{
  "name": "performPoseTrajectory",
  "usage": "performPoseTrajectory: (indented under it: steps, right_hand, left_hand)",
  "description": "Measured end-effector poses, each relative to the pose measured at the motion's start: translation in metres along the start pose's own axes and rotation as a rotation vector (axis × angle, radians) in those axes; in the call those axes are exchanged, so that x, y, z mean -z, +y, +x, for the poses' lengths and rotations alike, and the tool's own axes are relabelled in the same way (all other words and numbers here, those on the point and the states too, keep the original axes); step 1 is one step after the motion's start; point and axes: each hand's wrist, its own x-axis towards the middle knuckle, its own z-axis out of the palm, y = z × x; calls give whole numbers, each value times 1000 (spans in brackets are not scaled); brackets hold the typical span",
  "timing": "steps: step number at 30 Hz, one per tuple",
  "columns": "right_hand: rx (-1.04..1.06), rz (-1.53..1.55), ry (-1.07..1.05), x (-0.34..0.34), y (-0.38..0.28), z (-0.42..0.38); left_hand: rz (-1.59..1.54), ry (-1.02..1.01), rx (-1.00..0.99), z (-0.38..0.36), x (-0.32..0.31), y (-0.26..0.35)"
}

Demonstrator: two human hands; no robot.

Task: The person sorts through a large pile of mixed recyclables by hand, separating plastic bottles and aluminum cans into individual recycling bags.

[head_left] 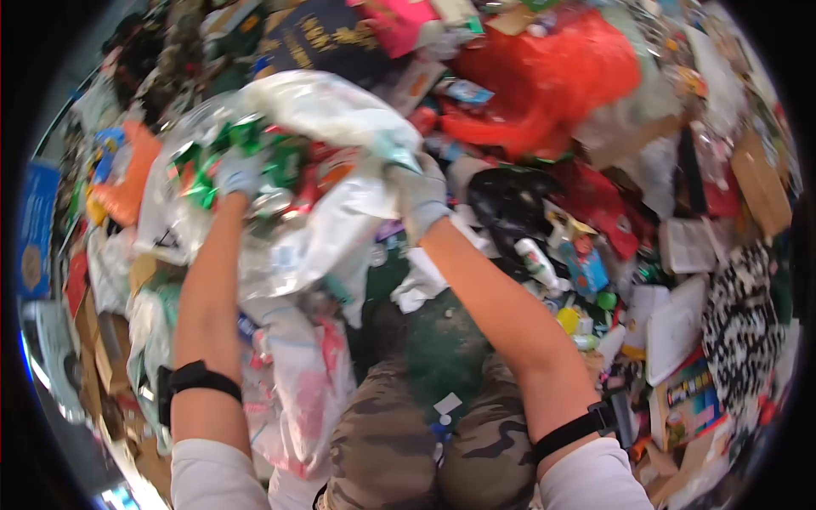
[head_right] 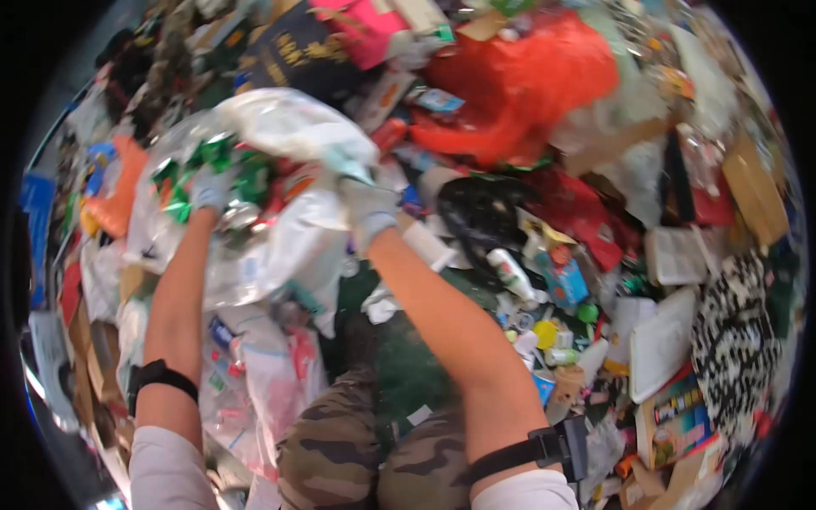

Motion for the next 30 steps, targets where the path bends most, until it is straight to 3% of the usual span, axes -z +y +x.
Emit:
performPoseTrajectory:
  steps: [1, 2, 3, 4, 5, 6, 8, 10, 11, 12, 13, 15, 16, 18, 19, 20, 22, 23, 24, 25, 26, 28, 30]
  right_hand:
    - [136, 106, -87, 3, -17, -1]
    - [26, 385, -317, 12, -14, 15]
    - [106, 291, -343, 21, -20, -2]
    - [189, 200, -362, 31, -28, -18]
    - [331, -137, -252, 43, -19, -28]
    - [-70, 4, -290, 74, -37, -68]
    - [14, -214, -105, 150, -34, -129]
    - [93, -511, 390, 238, 12, -197]
    - [-195, -588, 597, 261, -19, -261]
    - [-142, -189, 561, 307, 38, -305]
    - [-107, 208, 538, 351, 94, -350]
    - [-527, -6, 1026, 352, 77, -459]
    - [-417, 224, 1048, 364, 132, -511]
    - [-661, -305, 1084, 403, 193, -567]
    - [-724, 195, 1363, 396, 167, -567]
    - [-734, 200, 1341, 397, 155, -562]
    - [-916, 350, 1354, 400, 148, -557]
    - [-925, 92, 1422, 402, 177, -553]
    - [-930, 93, 1406, 412, 214, -553]
    - [-1112, -330, 1224, 425, 249, -550]
    - [-1158, -482, 1050, 424, 240, -549]
    - [-1188, -811, 716, 418, 208, -543]
    - [-1232, -777, 450, 421, 163, -539]
  left_hand:
    - [120, -25, -134, 22, -23, -30]
    - [242, 142, -302, 16, -34, -41]
    - [164, 10, -92, -16, -9, -1]
    - [249, 350, -590, -25, -35, -25]
    - [189, 177, -467, -48, -31, -9]
    - [71, 98, -494, -51, -34, -5]
    - [39, 129, -838, -32, -52, -32]
    - [-30, -262, -499, -1, -64, -59]
    - [-28, -269, -543, 7, -74, -62]
    - [169, -65, -680, 10, -67, -74]
    - [52, -73, -597, -13, -35, -58]
    - [-200, -64, -437, -74, 41, -13]
    - [-433, -83, -450, -67, 39, -26]
    - [-578, -101, -482, -110, 71, 15]
    - [-859, -228, -451, -98, 66, 6]
    - [-841, -212, -451, -114, 85, 19]
    - [-846, -370, -579, -187, 144, 91]
    - [-718, -297, -727, -221, 168, 121]
    - [-594, -219, -871, -253, 184, 146]
    - [-705, -295, -789, -277, 187, 158]
    - [-696, -348, -874, -300, 195, 170]
    - [-671, -419, -836, -329, 188, 177]
    - [-543, -433, -940, -349, 184, 183]
